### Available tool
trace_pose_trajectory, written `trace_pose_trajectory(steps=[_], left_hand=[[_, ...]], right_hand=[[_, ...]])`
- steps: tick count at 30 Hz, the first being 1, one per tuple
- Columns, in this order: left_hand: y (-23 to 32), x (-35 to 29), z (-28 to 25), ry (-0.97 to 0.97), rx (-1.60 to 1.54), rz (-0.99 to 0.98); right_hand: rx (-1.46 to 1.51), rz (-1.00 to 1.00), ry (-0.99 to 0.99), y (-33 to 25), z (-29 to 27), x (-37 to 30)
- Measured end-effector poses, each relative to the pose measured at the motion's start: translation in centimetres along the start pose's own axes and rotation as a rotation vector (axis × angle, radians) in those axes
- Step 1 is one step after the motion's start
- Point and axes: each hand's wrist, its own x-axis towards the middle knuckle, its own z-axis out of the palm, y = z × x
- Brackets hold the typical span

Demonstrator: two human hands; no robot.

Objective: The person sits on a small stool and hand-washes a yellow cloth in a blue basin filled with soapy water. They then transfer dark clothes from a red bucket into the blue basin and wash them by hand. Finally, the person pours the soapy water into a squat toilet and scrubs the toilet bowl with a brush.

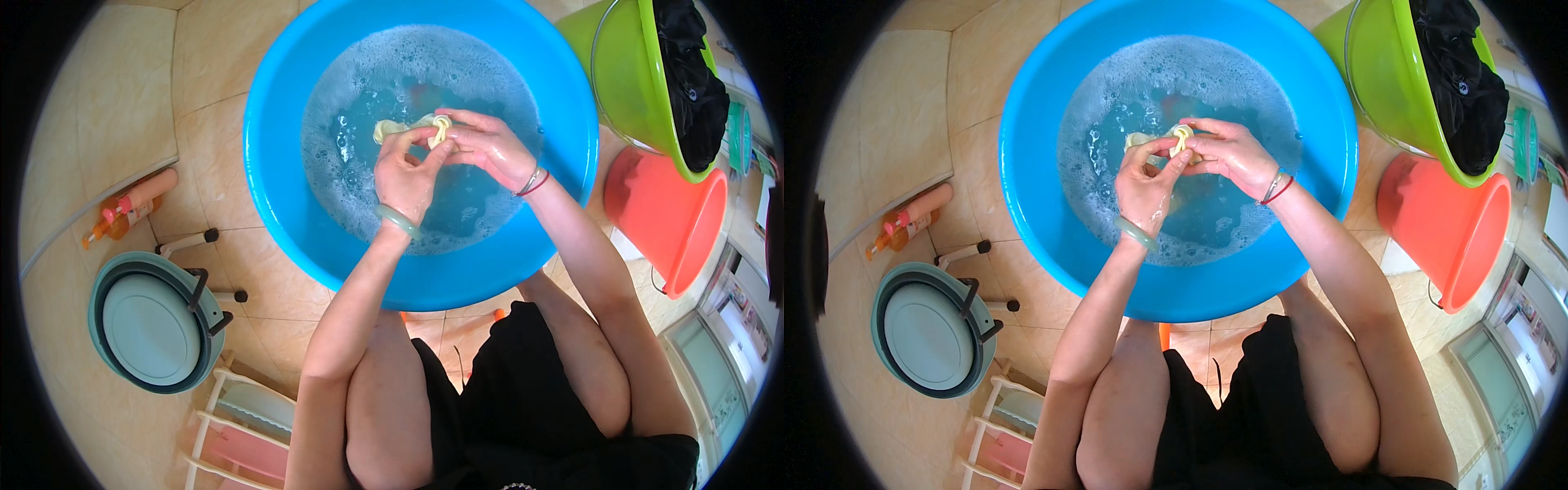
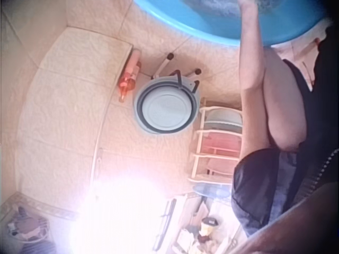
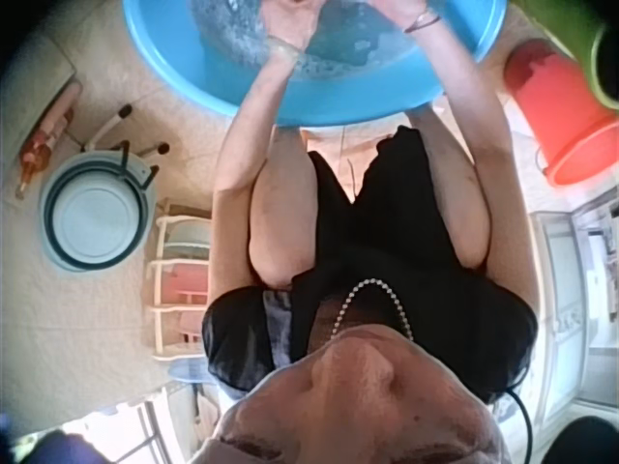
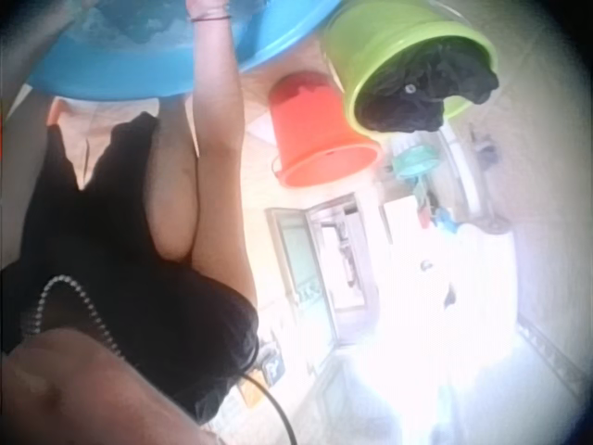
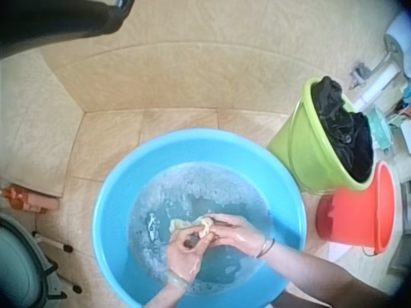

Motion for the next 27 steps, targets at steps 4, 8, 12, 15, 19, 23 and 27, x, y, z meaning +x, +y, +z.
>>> trace_pose_trajectory(steps=[4,8,12,15,19,23,27], left_hand=[[-2.4,0.8,-0.5,0.002,-0.39,-0.153],[-0.6,0.3,-1.4,-0.067,-0.559,-0.471],[-0.7,0.6,-1.7,0.017,-0.668,-0.424],[-1.0,1.5,-3.3,-0.168,-1.133,-0.524],[0.5,1.2,-2.4,-0.147,-0.557,-0.5],[-0.7,2.1,-2.5,0.043,-0.521,-0.547],[-0.4,1.9,-2.9,-0.009,-0.549,-0.634]], right_hand=[[-0.239,-0.211,0.042,2.0,-0.7,0.7],[-0.271,-0.131,0.162,0.7,1.3,0.4],[-0.411,-0.146,0.278,1.0,1.8,0.7],[-0.353,-0.174,0.354,1.1,0.9,1.3],[0.134,-0.107,0.241,0.7,0.9,1.1],[0.417,-0.049,-0.059,1.2,1.3,0.5],[-0.495,0.055,0.198,1.0,2.6,0.4]])
